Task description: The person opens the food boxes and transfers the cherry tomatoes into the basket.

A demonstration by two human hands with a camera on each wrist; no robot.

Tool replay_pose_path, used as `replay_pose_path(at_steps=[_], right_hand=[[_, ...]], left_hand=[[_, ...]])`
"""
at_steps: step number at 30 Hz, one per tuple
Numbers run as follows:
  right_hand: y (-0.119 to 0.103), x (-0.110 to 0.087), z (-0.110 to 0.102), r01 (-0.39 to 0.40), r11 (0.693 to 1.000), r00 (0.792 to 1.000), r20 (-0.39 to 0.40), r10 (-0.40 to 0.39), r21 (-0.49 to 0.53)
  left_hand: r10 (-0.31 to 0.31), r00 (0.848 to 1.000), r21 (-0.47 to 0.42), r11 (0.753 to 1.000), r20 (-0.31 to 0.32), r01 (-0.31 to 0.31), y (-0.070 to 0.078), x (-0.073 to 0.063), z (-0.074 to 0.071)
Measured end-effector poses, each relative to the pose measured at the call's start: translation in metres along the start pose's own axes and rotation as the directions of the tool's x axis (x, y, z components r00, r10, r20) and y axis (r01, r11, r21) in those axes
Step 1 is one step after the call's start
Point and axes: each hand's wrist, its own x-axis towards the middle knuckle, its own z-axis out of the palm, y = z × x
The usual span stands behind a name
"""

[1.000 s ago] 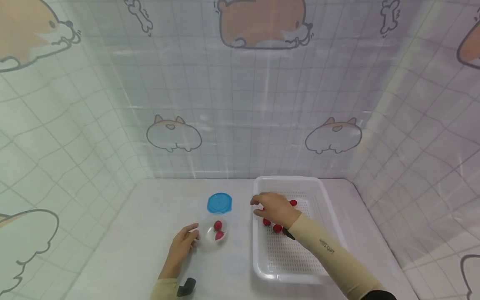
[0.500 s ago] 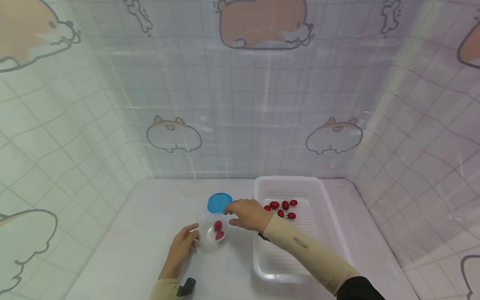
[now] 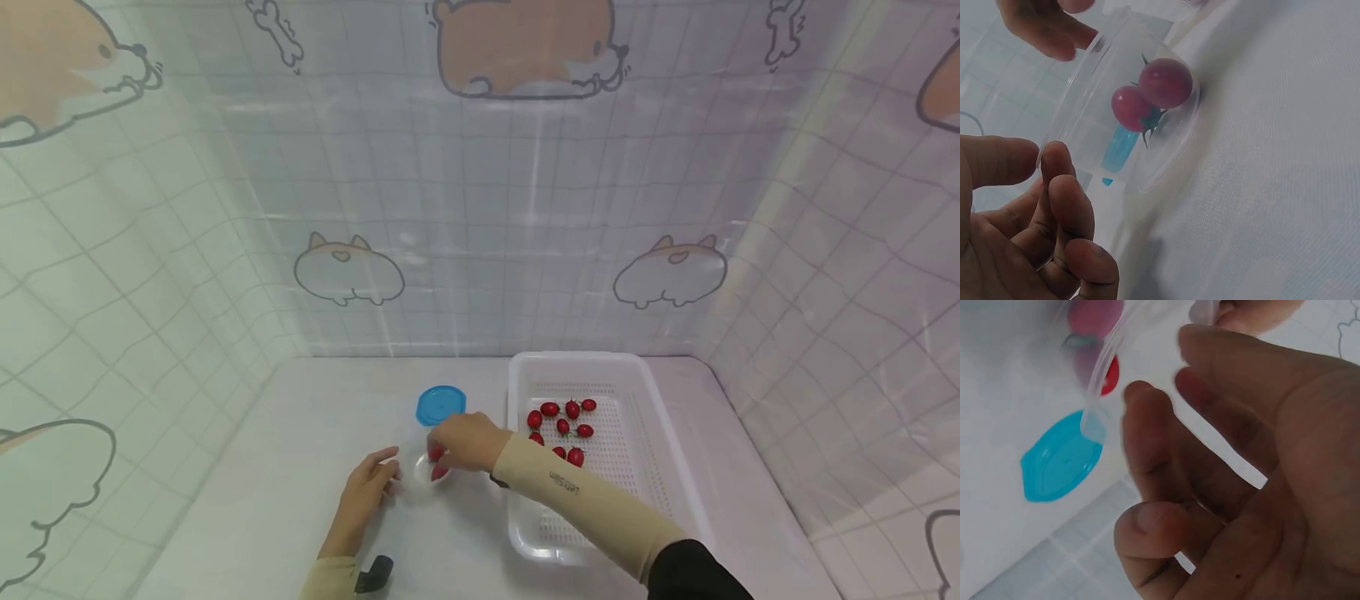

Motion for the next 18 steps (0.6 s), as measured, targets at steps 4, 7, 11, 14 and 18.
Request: replay_pose_path(at_steps=[4,7,11,14,18], right_hand=[[-0.006,0.006,0.006,0.010,0.997,1.000,0.026,-0.008,-0.071],[-0.009,0.009,0.009,0.012,0.991,0.999,0.042,-0.007,-0.130],[-0.012,0.011,0.012,0.016,0.984,0.998,0.065,-0.005,-0.176],[-0.013,0.014,0.014,0.012,0.980,0.997,0.077,0.004,-0.200],[-0.010,0.020,0.019,-0.011,0.975,0.996,0.089,0.032,-0.224]], left_hand=[[0.002,1.000,-0.003,1.000,-0.002,-0.002,0.000,0.000,0.000],[0.002,1.000,0.002,1.000,-0.004,-0.002,-0.001,0.000,0.001],[-0.001,1.000,0.014,1.000,-0.006,0.001,-0.001,0.000,0.002],[0.000,1.000,0.020,1.000,-0.008,0.000,-0.002,0.001,0.003],[0.004,1.000,0.024,1.000,-0.008,-0.004,-0.002,0.001,0.004]])
